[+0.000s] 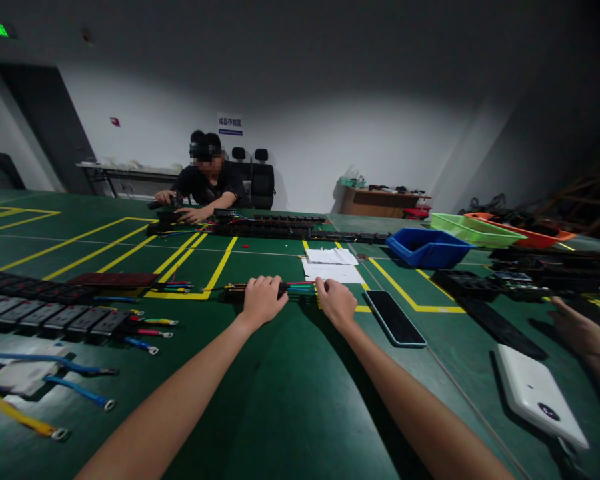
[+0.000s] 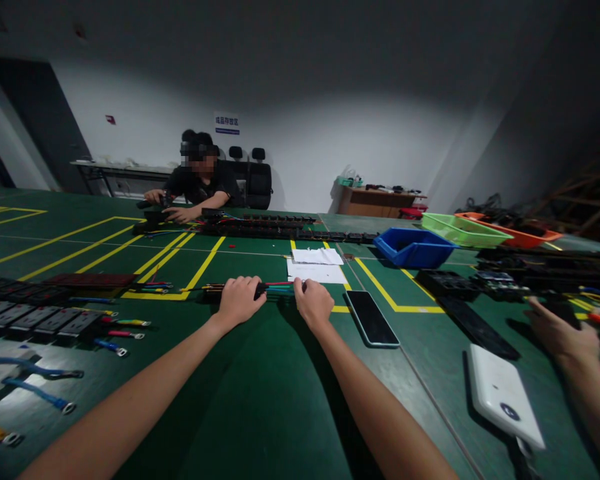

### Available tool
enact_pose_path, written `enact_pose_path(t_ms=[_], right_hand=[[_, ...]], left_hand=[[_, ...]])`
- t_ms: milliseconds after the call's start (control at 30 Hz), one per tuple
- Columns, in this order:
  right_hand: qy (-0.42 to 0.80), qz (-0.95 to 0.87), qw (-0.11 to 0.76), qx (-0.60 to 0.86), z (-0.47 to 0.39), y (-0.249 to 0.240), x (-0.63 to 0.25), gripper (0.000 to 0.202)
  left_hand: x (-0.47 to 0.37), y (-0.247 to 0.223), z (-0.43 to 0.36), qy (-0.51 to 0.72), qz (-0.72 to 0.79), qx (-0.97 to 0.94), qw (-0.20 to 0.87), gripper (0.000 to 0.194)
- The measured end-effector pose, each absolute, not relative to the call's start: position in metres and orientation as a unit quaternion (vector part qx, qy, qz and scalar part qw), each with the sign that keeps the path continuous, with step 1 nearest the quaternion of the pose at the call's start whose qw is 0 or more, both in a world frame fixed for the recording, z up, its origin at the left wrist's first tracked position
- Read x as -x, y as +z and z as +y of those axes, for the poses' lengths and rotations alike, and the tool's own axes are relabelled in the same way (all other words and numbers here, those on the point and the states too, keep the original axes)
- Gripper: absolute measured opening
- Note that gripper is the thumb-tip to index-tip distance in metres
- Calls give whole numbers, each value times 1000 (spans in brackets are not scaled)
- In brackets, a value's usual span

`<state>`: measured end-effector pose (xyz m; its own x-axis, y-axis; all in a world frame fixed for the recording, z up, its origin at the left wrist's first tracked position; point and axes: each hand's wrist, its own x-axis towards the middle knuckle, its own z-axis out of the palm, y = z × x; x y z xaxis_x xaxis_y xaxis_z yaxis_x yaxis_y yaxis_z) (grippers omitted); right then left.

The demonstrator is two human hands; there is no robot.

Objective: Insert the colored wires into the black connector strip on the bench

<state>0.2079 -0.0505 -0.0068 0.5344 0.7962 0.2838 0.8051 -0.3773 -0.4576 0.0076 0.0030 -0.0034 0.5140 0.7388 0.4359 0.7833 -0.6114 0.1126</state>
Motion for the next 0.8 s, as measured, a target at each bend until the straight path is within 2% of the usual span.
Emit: enact_pose_path(t_ms=[167, 400, 533, 800], right_hand=[[-40, -537, 352, 766, -47, -14, -213, 44], [-90, -574, 430, 691, -42, -25, -221, 45], [-75, -572, 432, 693, -42, -25, -222, 47], [34, -523, 389, 758, -43, -21, -225, 54]], left_hand=[[-9, -3, 3, -221, -442, 868, 56, 31], [-9, -1, 1, -220, -444, 866, 70, 31], [-9, -3, 3, -227, -439, 867, 63, 30], [-7, -4, 4, -233, -435, 868, 61, 30]])
